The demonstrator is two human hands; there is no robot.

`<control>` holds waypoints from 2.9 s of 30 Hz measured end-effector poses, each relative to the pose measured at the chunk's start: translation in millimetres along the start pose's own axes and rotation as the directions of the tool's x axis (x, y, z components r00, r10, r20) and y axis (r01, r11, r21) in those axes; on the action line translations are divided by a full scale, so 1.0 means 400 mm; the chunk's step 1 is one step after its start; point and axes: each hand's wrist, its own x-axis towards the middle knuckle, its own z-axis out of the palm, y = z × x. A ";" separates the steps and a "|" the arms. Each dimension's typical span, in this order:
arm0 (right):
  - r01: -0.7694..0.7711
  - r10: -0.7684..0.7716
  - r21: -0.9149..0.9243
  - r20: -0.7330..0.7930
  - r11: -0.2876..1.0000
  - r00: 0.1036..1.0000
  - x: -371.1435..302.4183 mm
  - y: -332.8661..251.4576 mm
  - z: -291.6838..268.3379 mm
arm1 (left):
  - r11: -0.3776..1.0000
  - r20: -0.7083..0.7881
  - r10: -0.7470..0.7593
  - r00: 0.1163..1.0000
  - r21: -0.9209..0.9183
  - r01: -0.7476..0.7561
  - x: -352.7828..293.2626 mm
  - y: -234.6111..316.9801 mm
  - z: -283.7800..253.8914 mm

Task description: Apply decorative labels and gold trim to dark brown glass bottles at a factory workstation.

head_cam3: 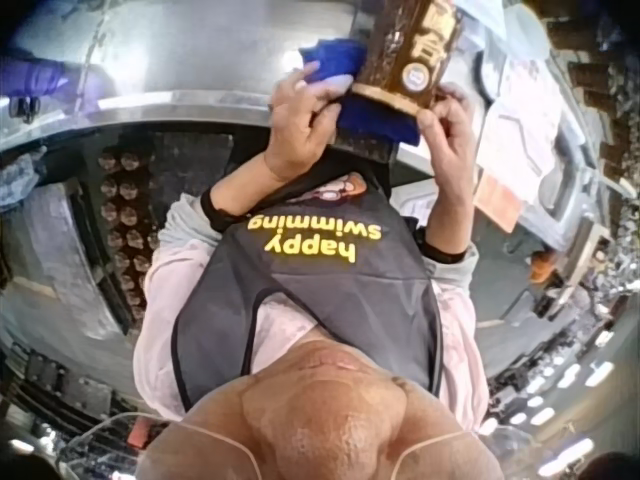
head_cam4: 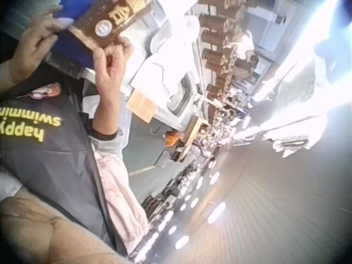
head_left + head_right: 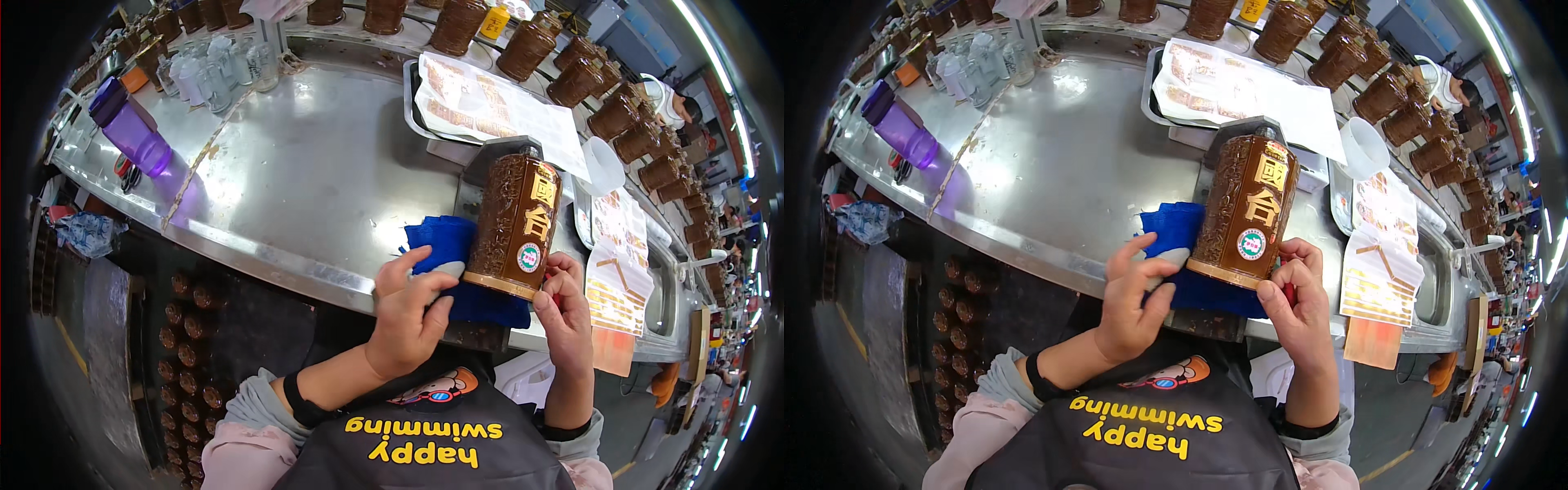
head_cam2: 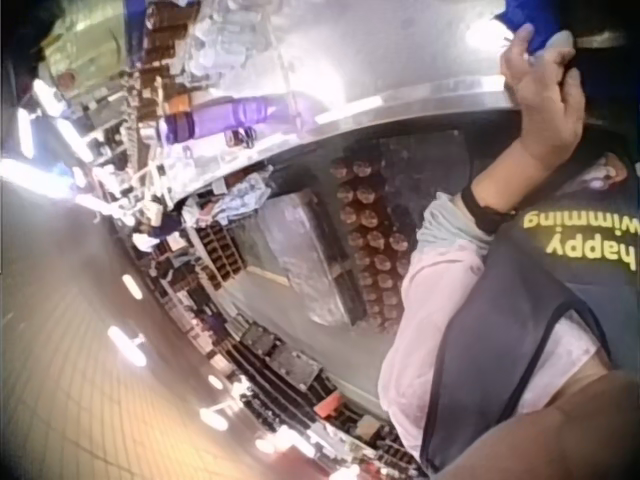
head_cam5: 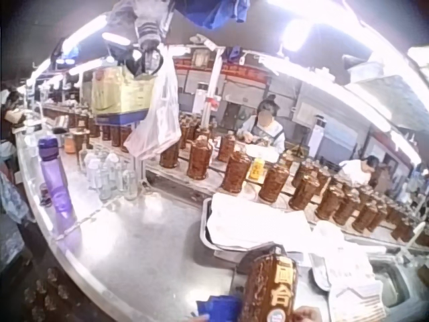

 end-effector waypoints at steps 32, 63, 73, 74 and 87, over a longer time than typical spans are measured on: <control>0.057 -0.054 -0.025 0.121 0.998 0.991 0.006 0.003 -0.043 | 0.722 0.176 0.689 0.703 -0.085 -0.687 0.120 -0.023 0.017; -0.135 0.060 0.212 0.326 0.968 0.943 0.018 0.067 -0.109 | 0.401 0.364 0.858 0.361 -0.036 -0.915 0.207 0.034 0.073; -0.120 0.044 0.211 0.334 0.970 0.941 0.011 0.081 -0.120 | 0.469 0.385 0.819 0.426 -0.023 -0.883 0.188 0.024 0.088; -0.121 0.043 0.214 0.336 0.969 0.941 0.011 0.082 -0.120 | 0.461 0.378 0.825 0.421 -0.019 -0.887 0.190 0.021 0.085; -0.139 0.054 0.259 0.312 0.956 0.948 0.010 0.093 -0.117 | 0.606 0.394 0.735 0.552 -0.017 -0.795 0.175 0.006 0.070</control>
